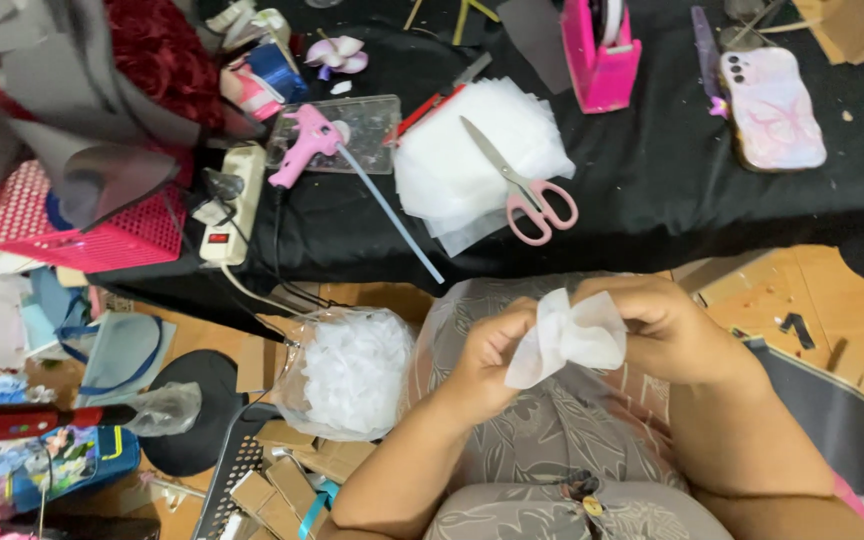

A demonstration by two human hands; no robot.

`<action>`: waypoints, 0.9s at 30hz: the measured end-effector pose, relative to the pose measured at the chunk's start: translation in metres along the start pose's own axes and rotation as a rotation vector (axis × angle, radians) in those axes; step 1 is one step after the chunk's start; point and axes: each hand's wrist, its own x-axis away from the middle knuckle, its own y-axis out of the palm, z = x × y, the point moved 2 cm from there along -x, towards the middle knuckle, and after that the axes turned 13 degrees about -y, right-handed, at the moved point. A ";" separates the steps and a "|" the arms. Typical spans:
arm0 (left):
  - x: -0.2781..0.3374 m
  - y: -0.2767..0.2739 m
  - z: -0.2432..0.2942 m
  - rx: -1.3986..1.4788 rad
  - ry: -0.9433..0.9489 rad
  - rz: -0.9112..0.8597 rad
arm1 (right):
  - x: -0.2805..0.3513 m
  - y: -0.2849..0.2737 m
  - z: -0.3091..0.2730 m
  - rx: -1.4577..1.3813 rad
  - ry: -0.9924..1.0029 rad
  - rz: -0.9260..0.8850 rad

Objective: The person sits at a cluttered table and folds small, white, translucent sheets of material by hand. They repeatedly pick up a sheet, fold it into a smaller shape, and place it into a clear plastic bag on their lap.

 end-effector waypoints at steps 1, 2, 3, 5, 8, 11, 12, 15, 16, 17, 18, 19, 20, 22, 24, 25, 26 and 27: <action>0.001 0.001 0.002 -0.004 0.009 0.009 | 0.004 0.001 0.003 -0.005 -0.008 -0.009; 0.000 0.001 0.003 0.014 -0.009 0.019 | 0.008 0.000 0.006 0.016 0.000 0.016; 0.000 0.001 0.005 0.033 -0.027 0.029 | 0.011 -0.001 0.010 0.037 0.007 0.041; 0.001 0.001 -0.003 0.077 -0.044 0.041 | 0.006 0.001 0.007 0.034 0.004 0.063; 0.003 0.001 -0.005 0.147 -0.111 0.063 | 0.013 0.002 0.016 0.049 0.004 0.115; 0.003 -0.003 -0.010 0.163 -0.159 0.106 | 0.014 0.003 0.020 0.057 0.011 0.151; 0.004 -0.005 -0.013 0.159 -0.169 0.133 | 0.014 0.004 0.019 0.050 0.026 0.166; 0.006 -0.005 -0.009 0.173 -0.244 0.267 | -0.005 0.007 0.001 0.015 -0.014 0.185; 0.006 -0.001 -0.003 0.173 -0.245 0.265 | -0.003 0.009 0.001 0.017 -0.013 0.187; 0.007 0.003 0.004 0.127 -0.223 0.267 | -0.002 0.011 0.000 -0.012 -0.015 0.193; 0.006 0.006 0.012 0.079 -0.198 0.267 | -0.001 0.012 0.000 -0.040 -0.021 0.199; 0.005 0.005 0.013 0.077 -0.197 0.263 | -0.001 0.013 0.001 -0.038 -0.023 0.201; 0.005 0.005 0.015 0.012 -0.133 0.256 | 0.001 0.013 0.001 -0.053 -0.024 0.217; 0.006 0.005 0.016 -0.052 -0.071 0.247 | -0.005 0.017 -0.006 -0.068 -0.024 0.235; 0.009 0.004 0.015 0.038 -0.086 0.241 | -0.021 0.019 -0.019 0.095 -0.003 0.279; 0.010 0.004 0.016 0.038 -0.086 0.239 | -0.020 0.020 -0.020 0.097 -0.003 0.280; 0.010 0.005 0.018 0.045 -0.072 0.233 | -0.020 0.020 -0.019 0.103 -0.001 0.292; 0.011 0.005 0.019 0.052 -0.058 0.228 | -0.021 0.021 -0.019 0.109 0.001 0.304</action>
